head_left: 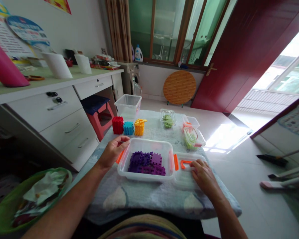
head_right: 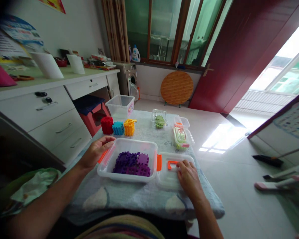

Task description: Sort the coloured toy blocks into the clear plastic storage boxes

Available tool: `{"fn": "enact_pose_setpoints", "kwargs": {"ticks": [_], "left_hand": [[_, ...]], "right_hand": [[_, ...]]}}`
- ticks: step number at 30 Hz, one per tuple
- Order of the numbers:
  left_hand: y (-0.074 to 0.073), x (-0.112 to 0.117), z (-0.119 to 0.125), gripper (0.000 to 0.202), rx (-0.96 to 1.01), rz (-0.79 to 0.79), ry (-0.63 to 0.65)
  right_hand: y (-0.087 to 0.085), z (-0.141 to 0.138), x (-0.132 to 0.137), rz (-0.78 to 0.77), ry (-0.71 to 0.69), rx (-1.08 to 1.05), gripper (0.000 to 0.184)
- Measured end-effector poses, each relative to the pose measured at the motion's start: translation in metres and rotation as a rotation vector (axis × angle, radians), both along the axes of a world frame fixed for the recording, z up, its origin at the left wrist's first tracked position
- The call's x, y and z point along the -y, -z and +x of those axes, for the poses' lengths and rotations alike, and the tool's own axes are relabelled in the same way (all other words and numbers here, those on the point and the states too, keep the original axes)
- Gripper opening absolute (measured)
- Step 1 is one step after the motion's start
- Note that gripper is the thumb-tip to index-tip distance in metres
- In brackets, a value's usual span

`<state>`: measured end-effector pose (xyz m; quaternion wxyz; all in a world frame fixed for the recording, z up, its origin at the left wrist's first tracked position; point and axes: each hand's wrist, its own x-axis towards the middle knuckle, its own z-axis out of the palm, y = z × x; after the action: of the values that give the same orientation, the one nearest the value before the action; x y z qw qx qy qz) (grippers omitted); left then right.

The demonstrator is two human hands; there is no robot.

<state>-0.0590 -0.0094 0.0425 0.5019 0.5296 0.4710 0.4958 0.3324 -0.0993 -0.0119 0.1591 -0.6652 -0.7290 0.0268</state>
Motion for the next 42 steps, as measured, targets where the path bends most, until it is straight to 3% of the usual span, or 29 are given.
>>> {"fn": "enact_pose_setpoints", "kwargs": {"ticks": [4, 7, 13, 24, 36, 39, 42], "left_hand": [[0.008, 0.001, 0.001, 0.037, 0.317, -0.131, 0.061], [0.015, -0.001, -0.002, 0.039, 0.423, -0.214, 0.123], [0.022, -0.005, -0.008, 0.04, 0.466, -0.299, 0.265], [0.029, -0.007, -0.01, 0.041, 0.477, -0.307, 0.295], [0.036, -0.003, -0.02, 0.033, 0.48, -0.299, 0.309], [0.036, -0.002, -0.02, 0.032, 0.495, -0.31, 0.327], [0.035, -0.001, -0.02, 0.033, 0.512, -0.316, 0.344]], "right_hand": [[-0.008, -0.011, -0.002, -0.032, -0.018, 0.024, 0.028], [-0.011, -0.015, -0.003, -0.059, -0.044, 0.044, 0.034], [-0.017, -0.019, -0.005, -0.092, -0.023, 0.048, 0.028], [-0.027, -0.031, -0.013, -0.174, 0.045, 0.049, 0.041], [-0.007, -0.015, 0.002, 0.033, 0.041, -0.046, 0.004], [-0.021, -0.008, 0.005, 0.135, 0.064, -0.079, 0.007], [-0.051, -0.002, 0.008, 0.251, 0.086, -0.114, 0.008]]}}
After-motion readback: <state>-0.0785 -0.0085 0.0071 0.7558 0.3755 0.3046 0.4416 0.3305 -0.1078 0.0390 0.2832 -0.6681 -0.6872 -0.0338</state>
